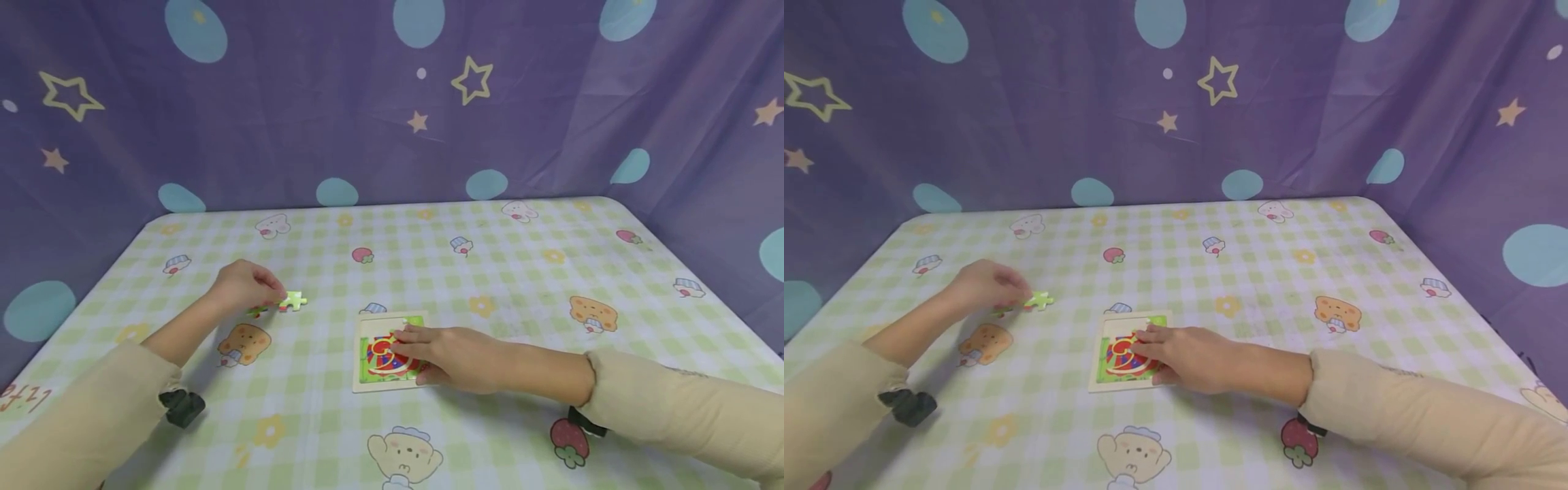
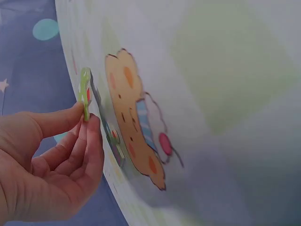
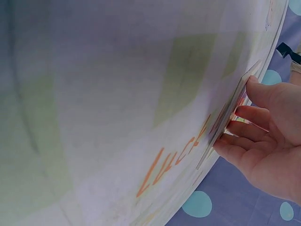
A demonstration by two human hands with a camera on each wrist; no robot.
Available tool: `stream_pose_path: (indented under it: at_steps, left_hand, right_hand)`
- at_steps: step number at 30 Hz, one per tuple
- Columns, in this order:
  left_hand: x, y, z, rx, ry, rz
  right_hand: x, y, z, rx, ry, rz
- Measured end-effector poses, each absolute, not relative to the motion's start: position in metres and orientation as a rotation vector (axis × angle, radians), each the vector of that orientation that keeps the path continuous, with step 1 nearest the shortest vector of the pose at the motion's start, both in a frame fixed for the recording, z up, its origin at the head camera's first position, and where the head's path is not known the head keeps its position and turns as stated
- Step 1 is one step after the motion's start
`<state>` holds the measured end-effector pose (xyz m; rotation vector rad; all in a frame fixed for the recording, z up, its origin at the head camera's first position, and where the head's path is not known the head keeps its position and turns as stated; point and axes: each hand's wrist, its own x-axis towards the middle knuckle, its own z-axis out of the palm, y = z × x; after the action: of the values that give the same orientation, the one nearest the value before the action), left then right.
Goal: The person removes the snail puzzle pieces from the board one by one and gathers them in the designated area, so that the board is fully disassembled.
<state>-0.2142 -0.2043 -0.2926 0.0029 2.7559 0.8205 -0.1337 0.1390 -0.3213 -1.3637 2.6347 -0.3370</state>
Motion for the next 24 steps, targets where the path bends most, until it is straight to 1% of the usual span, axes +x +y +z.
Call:
stream_pose_path:
  at_steps: [8,17,24]
  left_hand:
    - [-0.21,-0.208,-0.297,0.102,2.913,0.667]
    - [-0.21,-0.206,-0.295,0.111,2.955,0.672]
    - [-0.207,-0.191,-0.289,0.185,2.933,0.723]
  right_hand:
    - [-0.134,0.138,-0.322,-1.357,2.636,-0.34]
    - [-0.132,0.136,-0.323,-1.345,2.652,-0.306]
    - [-0.13,0.136,-0.322,-1.335,2.67,-0.266]
